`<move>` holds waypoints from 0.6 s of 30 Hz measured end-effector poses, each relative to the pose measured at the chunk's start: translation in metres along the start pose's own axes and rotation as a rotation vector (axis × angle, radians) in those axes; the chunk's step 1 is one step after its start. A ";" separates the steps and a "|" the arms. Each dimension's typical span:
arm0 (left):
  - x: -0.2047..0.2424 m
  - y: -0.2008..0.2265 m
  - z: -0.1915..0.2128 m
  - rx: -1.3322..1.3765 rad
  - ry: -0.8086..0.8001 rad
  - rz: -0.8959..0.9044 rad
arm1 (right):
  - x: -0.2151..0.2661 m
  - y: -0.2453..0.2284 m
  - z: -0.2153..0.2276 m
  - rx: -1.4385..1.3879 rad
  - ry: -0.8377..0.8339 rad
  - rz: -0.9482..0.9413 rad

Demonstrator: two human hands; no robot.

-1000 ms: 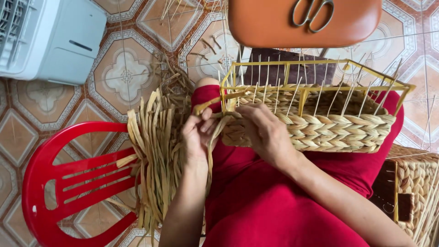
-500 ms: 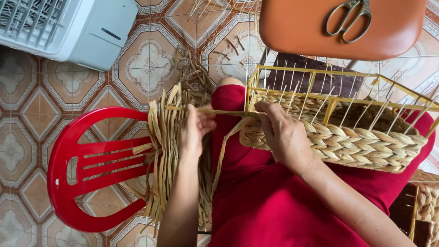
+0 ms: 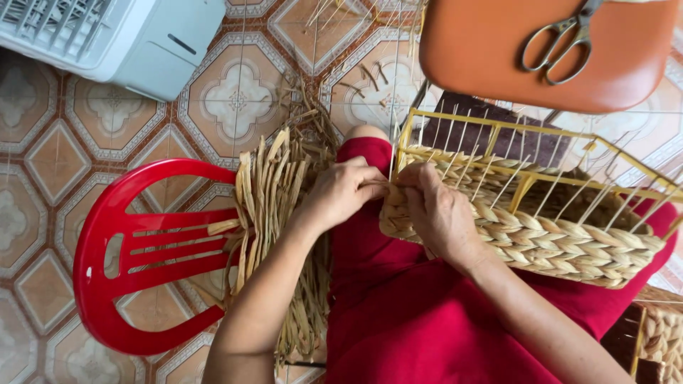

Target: Weaving a decorative basket using dried plant fibers over a wire frame.

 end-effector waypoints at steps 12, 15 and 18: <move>-0.051 -0.097 -0.072 0.608 -0.578 0.133 | -0.005 0.017 -0.035 0.318 -0.051 0.055; -0.035 -0.069 -0.051 0.841 -0.605 0.214 | -0.006 0.023 -0.033 0.276 -0.009 0.045; -0.028 -0.053 -0.034 1.074 -0.511 0.267 | -0.007 0.023 -0.018 0.245 0.010 -0.082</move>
Point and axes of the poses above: each hand's wrist, its own x-axis away from the middle knuckle, its own z-axis out of the back of the hand, y = z × x, the point moved 4 cm from there along -x, towards the middle knuckle, and after that the axes turned 9 degrees about z, right-handed, at the moved point
